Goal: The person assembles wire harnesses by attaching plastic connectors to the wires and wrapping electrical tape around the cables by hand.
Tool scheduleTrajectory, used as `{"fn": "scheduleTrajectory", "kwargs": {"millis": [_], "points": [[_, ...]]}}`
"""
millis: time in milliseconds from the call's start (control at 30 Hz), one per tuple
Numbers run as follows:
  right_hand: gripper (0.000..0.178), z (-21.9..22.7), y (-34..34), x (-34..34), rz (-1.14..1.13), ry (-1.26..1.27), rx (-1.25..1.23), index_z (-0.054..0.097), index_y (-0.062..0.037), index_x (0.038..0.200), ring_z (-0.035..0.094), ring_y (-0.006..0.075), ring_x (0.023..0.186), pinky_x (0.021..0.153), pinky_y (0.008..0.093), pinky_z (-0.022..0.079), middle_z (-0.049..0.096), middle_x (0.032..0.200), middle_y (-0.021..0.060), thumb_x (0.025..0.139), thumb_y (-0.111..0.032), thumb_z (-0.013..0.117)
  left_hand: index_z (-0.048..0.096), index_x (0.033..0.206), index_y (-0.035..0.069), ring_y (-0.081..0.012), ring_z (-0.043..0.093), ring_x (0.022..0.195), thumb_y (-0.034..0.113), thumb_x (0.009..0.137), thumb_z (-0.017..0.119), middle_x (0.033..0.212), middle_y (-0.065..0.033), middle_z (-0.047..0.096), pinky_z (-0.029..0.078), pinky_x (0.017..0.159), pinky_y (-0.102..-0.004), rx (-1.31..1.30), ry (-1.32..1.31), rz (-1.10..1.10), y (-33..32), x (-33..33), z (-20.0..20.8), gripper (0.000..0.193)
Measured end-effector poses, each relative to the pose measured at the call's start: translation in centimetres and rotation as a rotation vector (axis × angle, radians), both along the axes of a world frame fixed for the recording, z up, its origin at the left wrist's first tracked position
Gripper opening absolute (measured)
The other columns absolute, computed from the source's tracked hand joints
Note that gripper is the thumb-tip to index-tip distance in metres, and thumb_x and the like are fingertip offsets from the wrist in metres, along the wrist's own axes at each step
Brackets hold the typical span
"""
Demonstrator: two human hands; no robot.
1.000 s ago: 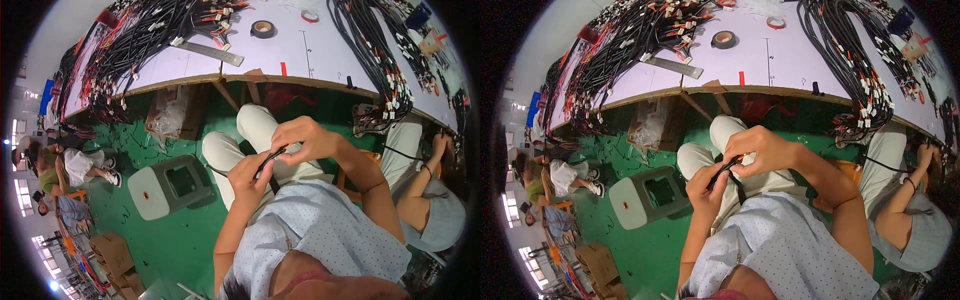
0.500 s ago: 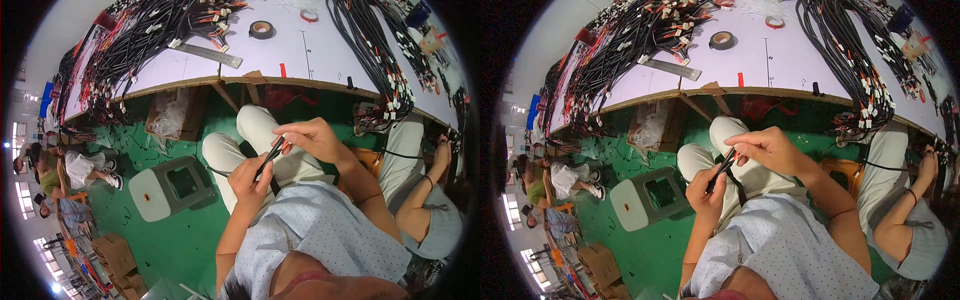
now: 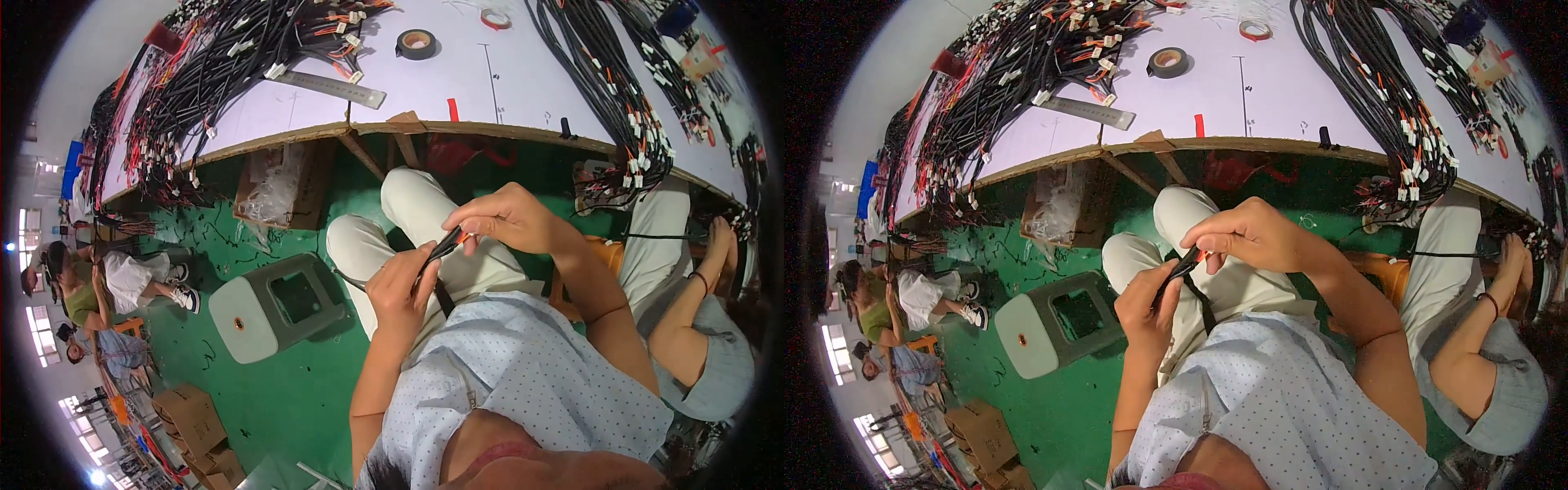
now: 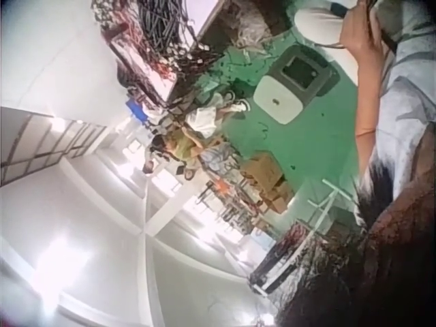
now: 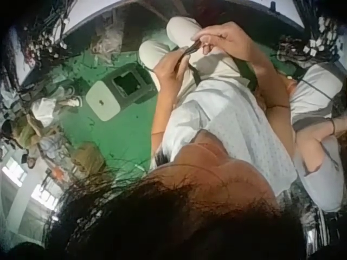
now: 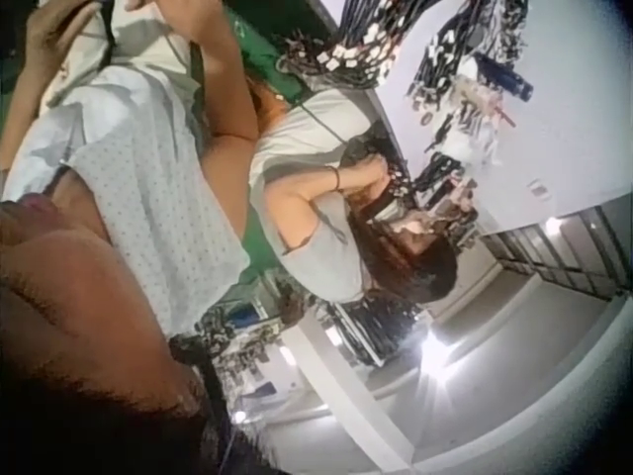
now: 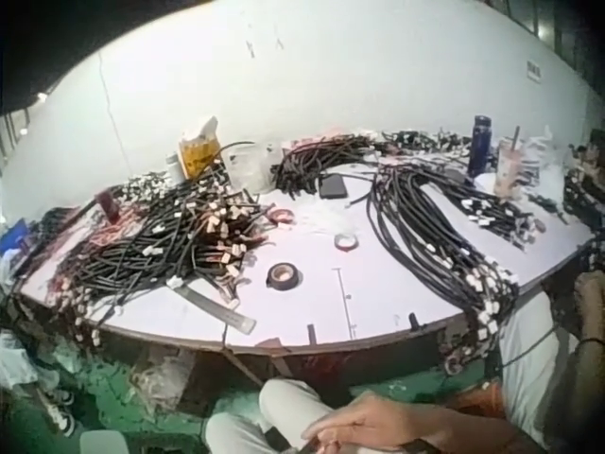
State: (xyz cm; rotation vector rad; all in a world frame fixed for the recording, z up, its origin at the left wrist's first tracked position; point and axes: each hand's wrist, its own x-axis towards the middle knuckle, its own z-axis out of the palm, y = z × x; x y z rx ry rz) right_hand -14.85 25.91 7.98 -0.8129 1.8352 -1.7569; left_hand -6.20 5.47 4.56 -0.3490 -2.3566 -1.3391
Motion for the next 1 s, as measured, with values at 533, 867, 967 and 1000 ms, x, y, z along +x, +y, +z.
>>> {"fn": "scheduleTrajectory", "kwargs": {"millis": [533,867,967,1000], "points": [[0.024,3.4,2.8,-5.1,-0.539,0.552,0.239,0.066,-0.0006,0.11,0.063,0.0102,0.072,0.067,0.0242,0.051,0.07,0.092,0.0083,0.091,-0.014,0.062,0.063,0.091,-0.002,-0.0077,0.042,0.058,0.0,0.084,0.063,0.069,-0.0024,0.052,0.032,0.051,-0.0223,0.15,-0.093,0.18,0.0,0.3,0.5,0.007],[0.018,2.6,8.4,-23.1,-0.633,0.91,0.953,0.069,-0.0102,0.092,0.058,0.0281,0.1,0.083,0.0403,0.048,0.058,0.11,0.0105,0.076,-0.007,0.062,0.062,0.09,-0.002,-0.0024,0.038,0.057,0.002,0.087,0.063,0.069,0.0033,0.051,0.027,0.051,-0.0187,0.286,-0.057,0.21,0.3,0.2,-0.6,0.005],[0.018,2.3,8.6,-23.4,-0.616,0.931,1.006,0.071,-0.0126,0.092,0.056,0.0297,0.103,0.086,0.0411,0.047,0.057,0.114,0.0109,0.075,-0.011,0.064,0.062,0.09,-0.002,-0.0025,0.039,0.058,0.003,0.088,0.062,0.069,0.0032,0.051,0.027,0.052,-0.0187,0.31,-0.054,0.223,0.0,0.1,-0.7,0.005],[0.017,2.2,8.6,-23.2,-0.622,1.007,0.974,0.071,-0.0137,0.092,0.055,0.0308,0.104,0.086,0.041,0.047,0.056,0.114,0.011,0.075,-0.012,0.066,0.062,0.09,-0.002,-0.0025,0.039,0.058,0.003,0.088,0.062,0.069,0.0032,0.051,0.027,0.052,-0.0187,0.293,-0.091,0.233,-0.2,0.1,-0.8,0.005]]}}
